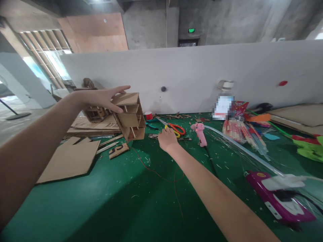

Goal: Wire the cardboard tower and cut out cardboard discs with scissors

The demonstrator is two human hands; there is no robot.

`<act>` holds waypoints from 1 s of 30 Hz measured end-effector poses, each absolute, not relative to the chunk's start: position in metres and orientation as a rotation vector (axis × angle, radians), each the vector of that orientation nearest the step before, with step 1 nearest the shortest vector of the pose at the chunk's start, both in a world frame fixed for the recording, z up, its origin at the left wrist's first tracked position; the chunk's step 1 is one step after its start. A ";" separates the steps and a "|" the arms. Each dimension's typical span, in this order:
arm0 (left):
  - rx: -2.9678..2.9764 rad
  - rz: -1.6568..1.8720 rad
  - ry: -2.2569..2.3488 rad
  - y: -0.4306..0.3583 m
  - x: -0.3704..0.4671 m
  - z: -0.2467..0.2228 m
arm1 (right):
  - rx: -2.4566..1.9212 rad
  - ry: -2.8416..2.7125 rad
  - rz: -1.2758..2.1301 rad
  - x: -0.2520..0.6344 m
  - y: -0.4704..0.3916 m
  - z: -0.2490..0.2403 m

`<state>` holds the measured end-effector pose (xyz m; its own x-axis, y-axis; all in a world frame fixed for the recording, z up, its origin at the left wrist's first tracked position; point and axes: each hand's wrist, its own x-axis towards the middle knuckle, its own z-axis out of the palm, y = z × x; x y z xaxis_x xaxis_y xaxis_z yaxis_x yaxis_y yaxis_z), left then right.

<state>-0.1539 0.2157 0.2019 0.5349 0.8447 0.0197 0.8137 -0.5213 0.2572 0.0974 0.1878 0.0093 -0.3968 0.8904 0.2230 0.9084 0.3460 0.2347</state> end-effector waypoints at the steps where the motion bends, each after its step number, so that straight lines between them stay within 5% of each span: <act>1: 2.535 0.226 1.413 0.215 -0.154 0.201 | -1.675 -2.536 -0.503 0.099 0.189 0.008; 12: 2.413 0.405 1.395 0.222 -0.166 0.196 | -1.392 -2.523 -0.284 0.111 0.194 0.000; 24: 2.021 0.919 1.199 0.217 -0.170 0.179 | -1.379 -2.063 0.883 0.123 0.177 0.022; 30: 2.067 1.139 1.125 0.220 -0.157 0.147 | -1.410 -1.966 1.150 0.140 0.178 0.030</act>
